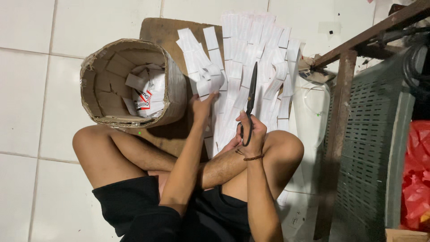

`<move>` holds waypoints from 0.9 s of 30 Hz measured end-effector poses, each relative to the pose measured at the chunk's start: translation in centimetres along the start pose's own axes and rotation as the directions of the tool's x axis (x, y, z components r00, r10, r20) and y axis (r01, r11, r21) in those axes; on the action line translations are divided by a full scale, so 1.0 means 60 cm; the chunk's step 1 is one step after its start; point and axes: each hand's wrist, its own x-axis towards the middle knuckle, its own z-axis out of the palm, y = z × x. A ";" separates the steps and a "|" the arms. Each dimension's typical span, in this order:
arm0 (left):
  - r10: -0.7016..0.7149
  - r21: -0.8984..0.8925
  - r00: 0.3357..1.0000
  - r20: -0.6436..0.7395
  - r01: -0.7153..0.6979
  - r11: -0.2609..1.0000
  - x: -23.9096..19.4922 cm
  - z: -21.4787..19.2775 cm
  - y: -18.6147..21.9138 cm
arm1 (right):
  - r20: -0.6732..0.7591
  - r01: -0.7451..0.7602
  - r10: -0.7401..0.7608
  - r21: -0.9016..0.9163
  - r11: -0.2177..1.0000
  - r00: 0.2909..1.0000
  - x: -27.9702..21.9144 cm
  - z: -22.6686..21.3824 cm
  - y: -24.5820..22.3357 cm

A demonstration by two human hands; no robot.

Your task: The person sits cross-legged on the floor and uses scissors to cut long strips of white paper into smaller rectangular pieces. They hold the paper strips in their left hand and cut them with their right hand, occasionally dropping the cut pieces into a cardboard box placed nearby.

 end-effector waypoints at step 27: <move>0.381 0.007 0.744 0.549 -0.460 0.888 -0.104 -0.093 0.206 | -0.027 -0.027 0.026 -0.019 0.999 0.999 0.004 0.003 0.000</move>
